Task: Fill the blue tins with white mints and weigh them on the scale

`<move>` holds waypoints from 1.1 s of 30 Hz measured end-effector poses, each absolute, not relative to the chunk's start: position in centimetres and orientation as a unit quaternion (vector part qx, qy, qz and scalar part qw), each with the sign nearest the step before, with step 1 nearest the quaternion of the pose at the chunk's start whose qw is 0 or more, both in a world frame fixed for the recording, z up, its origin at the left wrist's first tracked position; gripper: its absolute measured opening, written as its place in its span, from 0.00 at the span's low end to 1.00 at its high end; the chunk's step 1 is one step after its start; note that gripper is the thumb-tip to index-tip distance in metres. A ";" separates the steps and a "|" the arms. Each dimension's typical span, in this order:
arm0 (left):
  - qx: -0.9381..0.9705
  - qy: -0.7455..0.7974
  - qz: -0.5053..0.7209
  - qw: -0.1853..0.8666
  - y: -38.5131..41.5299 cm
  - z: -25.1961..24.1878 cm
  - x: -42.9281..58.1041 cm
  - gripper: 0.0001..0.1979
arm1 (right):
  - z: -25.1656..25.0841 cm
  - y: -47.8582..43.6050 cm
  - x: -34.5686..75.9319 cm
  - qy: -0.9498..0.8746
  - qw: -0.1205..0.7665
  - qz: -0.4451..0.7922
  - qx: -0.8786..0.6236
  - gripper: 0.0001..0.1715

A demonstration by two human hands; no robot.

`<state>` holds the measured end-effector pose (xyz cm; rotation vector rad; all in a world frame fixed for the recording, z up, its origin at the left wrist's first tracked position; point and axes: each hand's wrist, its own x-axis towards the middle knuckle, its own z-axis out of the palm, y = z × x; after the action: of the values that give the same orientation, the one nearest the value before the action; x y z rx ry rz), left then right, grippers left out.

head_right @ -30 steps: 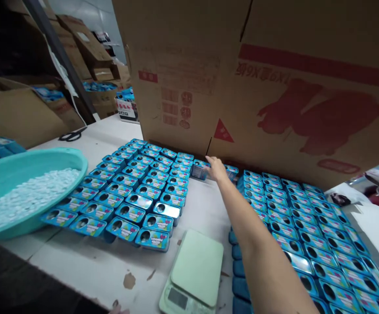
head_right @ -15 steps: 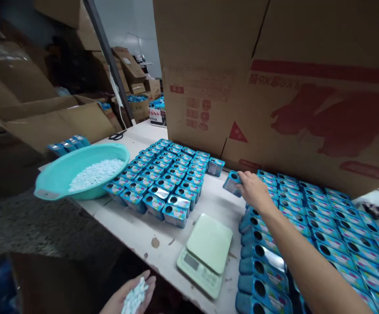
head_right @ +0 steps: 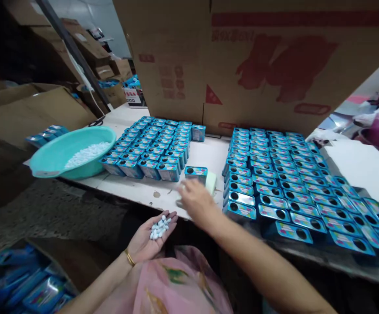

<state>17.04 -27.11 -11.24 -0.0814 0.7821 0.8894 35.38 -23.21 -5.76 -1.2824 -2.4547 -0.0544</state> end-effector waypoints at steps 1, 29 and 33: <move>-0.039 0.378 0.416 0.826 -27.2 -11.6 17.1 0.06 | -6.3 -24.8 34.0 -0.884 0.179 0.016 -0.431 0.18; -0.135 0.329 0.312 0.881 -24.1 -13.6 15.2 0.07 | -12.2 -26.2 29.3 -0.852 0.145 0.165 -0.476 0.09; -0.125 0.323 0.300 0.889 -23.5 -13.8 14.7 0.09 | -12.9 -26.1 28.9 -0.842 0.173 0.184 -0.476 0.10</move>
<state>14.68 -23.46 -13.82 -0.2605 0.6707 0.6236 28.90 -26.07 -12.94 -1.3513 -2.3887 0.5227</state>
